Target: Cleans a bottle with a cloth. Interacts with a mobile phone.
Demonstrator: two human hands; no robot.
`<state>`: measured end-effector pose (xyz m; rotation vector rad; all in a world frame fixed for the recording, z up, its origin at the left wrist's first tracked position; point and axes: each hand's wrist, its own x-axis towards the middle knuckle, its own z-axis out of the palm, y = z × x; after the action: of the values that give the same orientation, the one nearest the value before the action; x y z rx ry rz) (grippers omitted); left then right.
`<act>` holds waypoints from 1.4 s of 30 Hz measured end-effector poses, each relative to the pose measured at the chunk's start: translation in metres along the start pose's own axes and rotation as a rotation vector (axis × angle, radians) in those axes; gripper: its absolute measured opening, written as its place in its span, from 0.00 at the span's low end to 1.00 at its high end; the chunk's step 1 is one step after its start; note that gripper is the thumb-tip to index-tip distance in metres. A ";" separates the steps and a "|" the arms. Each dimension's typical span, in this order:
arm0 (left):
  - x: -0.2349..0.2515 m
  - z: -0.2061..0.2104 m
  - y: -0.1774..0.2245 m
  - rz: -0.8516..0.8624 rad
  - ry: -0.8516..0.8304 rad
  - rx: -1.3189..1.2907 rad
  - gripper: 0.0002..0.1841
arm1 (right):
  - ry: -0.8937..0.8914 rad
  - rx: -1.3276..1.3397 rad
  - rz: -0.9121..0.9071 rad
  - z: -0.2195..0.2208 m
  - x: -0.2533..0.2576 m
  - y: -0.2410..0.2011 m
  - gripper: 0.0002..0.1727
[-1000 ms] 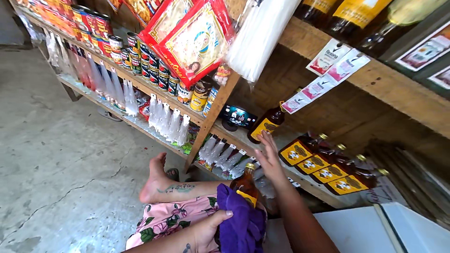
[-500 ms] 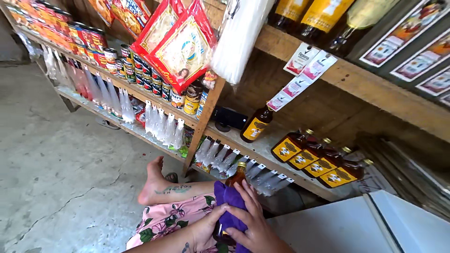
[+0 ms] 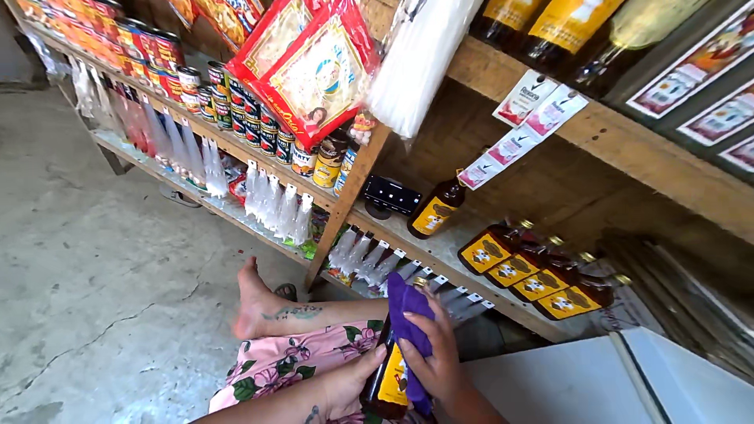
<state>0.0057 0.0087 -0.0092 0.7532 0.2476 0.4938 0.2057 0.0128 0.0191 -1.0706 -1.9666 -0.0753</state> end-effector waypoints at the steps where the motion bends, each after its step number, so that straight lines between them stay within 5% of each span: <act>1: 0.000 0.000 0.000 -0.003 0.007 -0.002 0.53 | -0.023 -0.019 -0.020 0.000 -0.002 -0.004 0.19; 10: 0.001 0.003 -0.003 0.051 0.018 0.029 0.53 | -0.130 -0.049 -0.170 0.003 -0.013 -0.020 0.22; 15: -0.002 0.007 0.002 0.020 0.054 0.142 0.69 | -0.057 -0.101 -0.116 -0.003 0.010 -0.005 0.24; 19: -0.004 0.013 0.011 -0.023 0.017 0.160 0.43 | 0.017 -0.025 0.011 -0.012 0.031 0.010 0.26; 30: 0.000 0.010 0.008 0.002 -0.115 0.213 0.45 | 0.164 0.506 0.376 -0.029 0.054 0.021 0.34; 32: 0.000 0.009 0.008 0.032 -0.163 0.241 0.44 | 0.114 0.737 0.423 -0.035 0.052 0.019 0.40; 38: -0.003 0.008 0.011 0.081 -0.298 0.411 0.50 | -0.284 1.315 0.231 -0.041 0.032 0.047 0.27; 42: -0.003 0.007 0.010 0.126 -0.336 0.429 0.48 | -0.331 1.302 0.243 -0.046 0.035 0.040 0.26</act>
<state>0.0027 0.0099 0.0030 1.2609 -0.0124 0.4285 0.2558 0.0417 0.0598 -0.4036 -1.5854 1.3829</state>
